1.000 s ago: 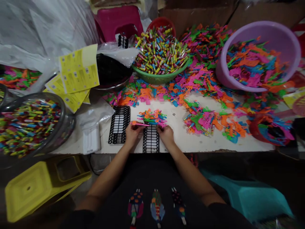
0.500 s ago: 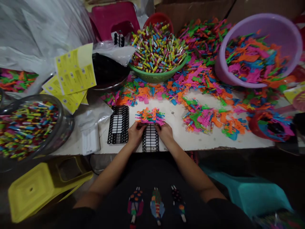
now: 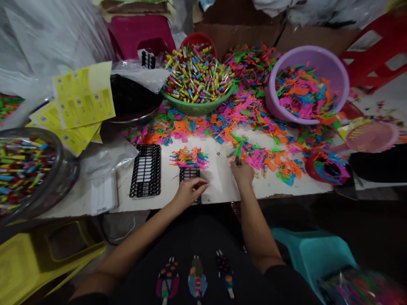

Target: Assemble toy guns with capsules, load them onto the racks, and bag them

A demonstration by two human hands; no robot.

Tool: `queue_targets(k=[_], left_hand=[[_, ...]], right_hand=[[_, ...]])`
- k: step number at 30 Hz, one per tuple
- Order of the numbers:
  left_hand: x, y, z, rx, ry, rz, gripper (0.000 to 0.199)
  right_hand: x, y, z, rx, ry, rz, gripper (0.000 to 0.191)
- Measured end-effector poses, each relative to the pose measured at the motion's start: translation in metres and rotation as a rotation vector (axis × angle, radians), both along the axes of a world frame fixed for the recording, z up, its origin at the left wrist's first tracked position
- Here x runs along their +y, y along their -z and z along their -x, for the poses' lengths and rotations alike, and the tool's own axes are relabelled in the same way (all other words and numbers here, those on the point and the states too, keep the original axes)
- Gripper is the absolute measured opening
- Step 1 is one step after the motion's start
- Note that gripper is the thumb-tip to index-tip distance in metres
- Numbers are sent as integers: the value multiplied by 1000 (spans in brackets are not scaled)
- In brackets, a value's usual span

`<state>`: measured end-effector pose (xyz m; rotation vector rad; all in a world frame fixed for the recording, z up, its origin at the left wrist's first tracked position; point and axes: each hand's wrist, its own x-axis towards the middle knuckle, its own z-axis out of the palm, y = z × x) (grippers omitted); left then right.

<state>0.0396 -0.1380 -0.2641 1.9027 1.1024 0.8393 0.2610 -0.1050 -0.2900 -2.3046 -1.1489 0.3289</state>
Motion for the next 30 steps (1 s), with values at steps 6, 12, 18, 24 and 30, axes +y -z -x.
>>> queue_targets(k=[6,12,18,24,30], left_hand=[[8,5,-19,7,21,-51,26],[26,21,-77,224,116,-210,44],[75,14,-146,552,100,-196,30],[109,14,-154,629,70,-156,19],[101,-21,-149,659,9,-269,22]], right_hand=[[-28,-14,39,379,-395,-457,24],[-38,9,28,495,-131,-571,23],[-26,10,-27,462,130,-731,30],[-18,40,-57,523,48,-548,30],[4,51,-55,631,63,-729,31]])
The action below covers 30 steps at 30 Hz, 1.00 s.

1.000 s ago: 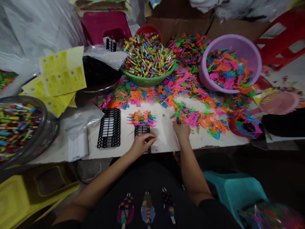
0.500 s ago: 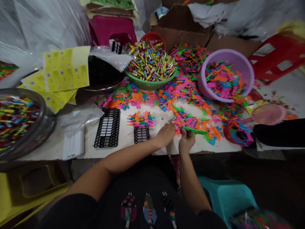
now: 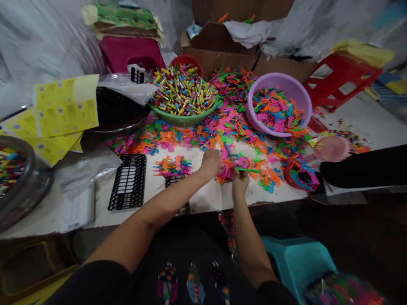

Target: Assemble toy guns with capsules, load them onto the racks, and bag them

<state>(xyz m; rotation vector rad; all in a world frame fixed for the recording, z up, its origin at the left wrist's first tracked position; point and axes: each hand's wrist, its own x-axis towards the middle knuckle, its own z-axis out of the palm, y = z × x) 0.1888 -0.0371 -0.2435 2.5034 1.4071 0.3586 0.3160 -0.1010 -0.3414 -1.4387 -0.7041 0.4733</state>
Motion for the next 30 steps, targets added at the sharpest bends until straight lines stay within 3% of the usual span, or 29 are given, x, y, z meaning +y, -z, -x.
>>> queue_targets(k=[4,7,11,13,17,19,21,24,27,30], left_hand=[[-6,-29,0,8,-55,-56,26],[-7,-45,7,-37,-61,26,28],[-3,-57,22,-133,19,332,18],[-4,-59,29,-222,54,570,13],[-31,-56,57,-724,130,1161,15],[-58,-49,84,-942,195,1212,18],[-87,-37,118,-953,207,1154,22],[-118,-10,167,-943,-27,831,21],[-125,21,198,-915,-331,429,20],[-118,45,209,-918,-521,233,24]], right_hand=[[10,-6,3,-6,7,-6,32],[10,-12,5,-7,63,7,32],[3,-22,11,63,102,-61,31],[0,-27,15,87,98,-79,29],[-8,-42,24,62,94,-76,27],[-17,-50,32,27,97,-76,27],[-27,-55,45,-2,61,-65,27],[-40,-52,75,-57,-155,36,26],[-42,-38,111,-171,-406,177,24],[-33,-24,138,-285,-477,256,24]])
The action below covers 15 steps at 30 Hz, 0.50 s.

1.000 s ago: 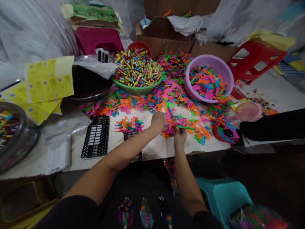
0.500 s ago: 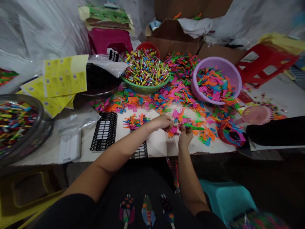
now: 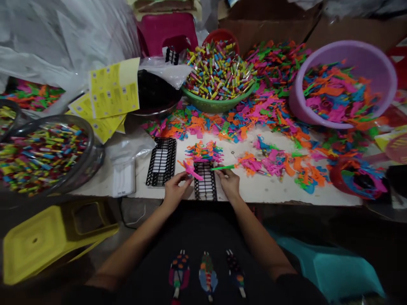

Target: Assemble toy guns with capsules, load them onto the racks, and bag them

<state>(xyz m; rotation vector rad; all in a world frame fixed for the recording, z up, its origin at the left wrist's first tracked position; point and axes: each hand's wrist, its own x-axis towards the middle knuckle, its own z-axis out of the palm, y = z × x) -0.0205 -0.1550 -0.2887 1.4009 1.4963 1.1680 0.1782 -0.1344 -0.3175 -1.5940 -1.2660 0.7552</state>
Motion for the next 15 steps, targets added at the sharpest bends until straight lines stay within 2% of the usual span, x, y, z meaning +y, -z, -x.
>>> queue_targets(k=[2,5,10,15], left_hand=[[7,10,0,-2,-51,-13,23],[17,19,-6,-8,-61,-26,23],[34,33,-17,65,-107,36,22],[40,41,-19,164,-109,41,22]], right_hand=[[6,6,8,-49,-4,23,27],[12,9,10,-128,13,37,31],[11,10,12,-263,-33,-84,29],[14,12,14,-302,-17,-79,30]])
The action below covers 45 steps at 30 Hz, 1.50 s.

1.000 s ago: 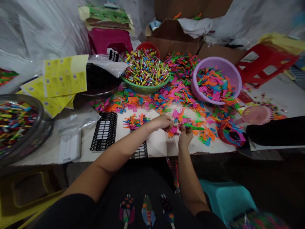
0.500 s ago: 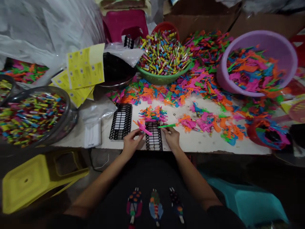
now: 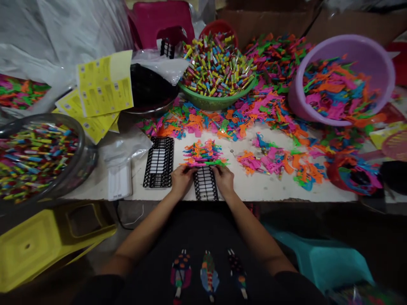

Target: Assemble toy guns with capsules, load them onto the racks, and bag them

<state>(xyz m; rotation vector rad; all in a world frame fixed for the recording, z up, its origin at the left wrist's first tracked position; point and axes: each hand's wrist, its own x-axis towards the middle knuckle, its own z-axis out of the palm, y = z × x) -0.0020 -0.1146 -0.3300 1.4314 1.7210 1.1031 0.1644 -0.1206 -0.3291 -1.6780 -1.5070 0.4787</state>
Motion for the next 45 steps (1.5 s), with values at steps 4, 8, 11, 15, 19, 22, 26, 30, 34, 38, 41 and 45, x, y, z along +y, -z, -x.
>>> queue_targets(k=[4,8,11,15,19,22,26,30,34,38,41,45], left_hand=[[0,0,0,80,14,-14,19],[1,-7,-3,183,10,-9,18],[3,-13,-4,221,43,-19,18],[4,-16,-3,216,68,-42,19],[3,-14,0,226,104,-77,18],[2,-13,3,236,138,-64,16],[0,-13,3,242,132,-20,16],[3,-16,-3,288,146,-21,13],[5,-20,-2,346,135,-31,15],[-8,-25,14,355,203,-16,19],[-24,-34,18,288,320,5,24],[-36,-48,-7,78,645,78,19]], right_hand=[[3,2,-1,44,-8,-4,29],[3,3,-1,105,6,31,28],[4,1,0,117,14,63,29],[10,-3,-2,11,-31,61,28],[10,-7,-6,-110,-129,61,23],[0,-8,-7,-150,-142,48,22],[-12,-4,-4,-138,-80,30,25],[-10,2,6,-182,-54,70,30],[-6,-2,-3,-214,-126,116,28],[-8,-15,-67,-242,-72,42,22],[-10,-21,-127,-382,181,48,22],[-8,-24,-155,-389,127,259,17]])
